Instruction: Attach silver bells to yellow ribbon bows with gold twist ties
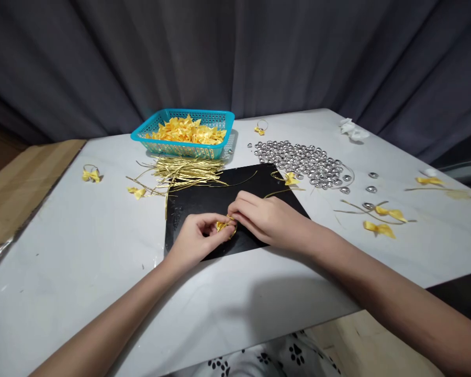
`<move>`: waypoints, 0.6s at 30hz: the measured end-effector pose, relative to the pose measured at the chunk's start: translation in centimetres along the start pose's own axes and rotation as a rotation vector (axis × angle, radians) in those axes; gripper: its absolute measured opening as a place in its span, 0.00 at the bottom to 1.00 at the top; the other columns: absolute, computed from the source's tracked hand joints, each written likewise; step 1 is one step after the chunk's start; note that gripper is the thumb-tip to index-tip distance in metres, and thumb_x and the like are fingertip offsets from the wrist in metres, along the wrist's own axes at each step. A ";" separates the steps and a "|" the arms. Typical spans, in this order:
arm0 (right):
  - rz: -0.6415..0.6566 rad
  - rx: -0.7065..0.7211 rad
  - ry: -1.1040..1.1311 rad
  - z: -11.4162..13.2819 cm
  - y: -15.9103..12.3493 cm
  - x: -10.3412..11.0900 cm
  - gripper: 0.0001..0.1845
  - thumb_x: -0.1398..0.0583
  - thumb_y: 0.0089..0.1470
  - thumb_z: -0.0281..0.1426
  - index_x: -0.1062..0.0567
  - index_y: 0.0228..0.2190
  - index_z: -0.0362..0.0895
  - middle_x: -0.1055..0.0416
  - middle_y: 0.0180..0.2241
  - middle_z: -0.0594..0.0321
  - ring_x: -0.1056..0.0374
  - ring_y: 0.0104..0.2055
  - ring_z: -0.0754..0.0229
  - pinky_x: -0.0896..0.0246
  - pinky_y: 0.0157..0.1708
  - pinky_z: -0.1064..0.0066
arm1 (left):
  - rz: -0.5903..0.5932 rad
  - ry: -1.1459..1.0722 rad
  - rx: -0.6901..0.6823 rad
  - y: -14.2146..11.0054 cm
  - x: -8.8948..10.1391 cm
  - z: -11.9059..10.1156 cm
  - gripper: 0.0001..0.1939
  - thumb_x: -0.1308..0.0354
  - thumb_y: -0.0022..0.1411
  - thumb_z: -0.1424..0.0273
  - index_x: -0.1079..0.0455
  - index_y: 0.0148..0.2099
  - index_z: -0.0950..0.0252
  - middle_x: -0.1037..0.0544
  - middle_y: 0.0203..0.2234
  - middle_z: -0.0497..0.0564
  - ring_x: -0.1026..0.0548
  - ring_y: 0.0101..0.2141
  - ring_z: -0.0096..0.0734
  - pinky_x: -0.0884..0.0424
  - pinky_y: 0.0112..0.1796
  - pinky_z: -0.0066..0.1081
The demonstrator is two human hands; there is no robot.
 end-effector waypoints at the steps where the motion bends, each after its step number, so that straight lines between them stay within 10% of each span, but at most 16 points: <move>1: 0.000 -0.017 0.069 -0.2 0.1 0.0 0.11 0.52 0.61 0.28 0.32 0.34 0.40 0.35 0.33 0.60 0.41 0.26 0.67 0.50 0.24 0.74 | 0.008 -0.012 0.001 0.0 -0.1 -0.2 0.09 0.39 0.48 0.67 0.22 0.29 0.68 0.28 0.17 0.47 0.35 0.19 0.23 0.39 0.22 0.25; 10: -0.116 -0.560 0.828 -3.5 -0.4 -2.1 0.10 0.44 0.54 0.31 0.32 0.38 0.39 0.38 0.23 0.69 0.47 0.15 0.74 0.53 0.14 0.79 | -0.060 -0.237 -0.027 0.3 1.0 -0.2 0.09 0.40 0.54 0.65 0.23 0.32 0.64 0.28 0.19 0.46 0.35 0.21 0.20 0.40 0.22 0.21; 14: -0.054 -0.598 0.977 -3.1 -0.3 -3.0 0.12 0.42 0.53 0.35 0.27 0.36 0.38 0.42 0.14 0.73 0.48 0.13 0.72 0.50 0.12 0.79 | -0.090 -0.324 -0.004 0.4 1.3 0.3 0.09 0.40 0.54 0.64 0.23 0.33 0.64 0.31 0.18 0.44 0.37 0.21 0.19 0.41 0.22 0.20; 18: -0.194 -0.558 0.970 -3.2 -0.2 -2.0 0.13 0.39 0.50 0.35 0.24 0.35 0.39 0.33 0.28 0.65 0.46 0.15 0.76 0.50 0.11 0.80 | -0.084 -0.319 -0.012 0.3 1.2 0.3 0.09 0.40 0.54 0.64 0.23 0.34 0.64 0.31 0.18 0.44 0.37 0.21 0.19 0.41 0.22 0.20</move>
Point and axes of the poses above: each hand's wrist, its own y-axis towards the middle knuckle, its own x-axis out of the back of the hand, z = x × y, the point moved 8 cm from there along y, towards the middle knuckle
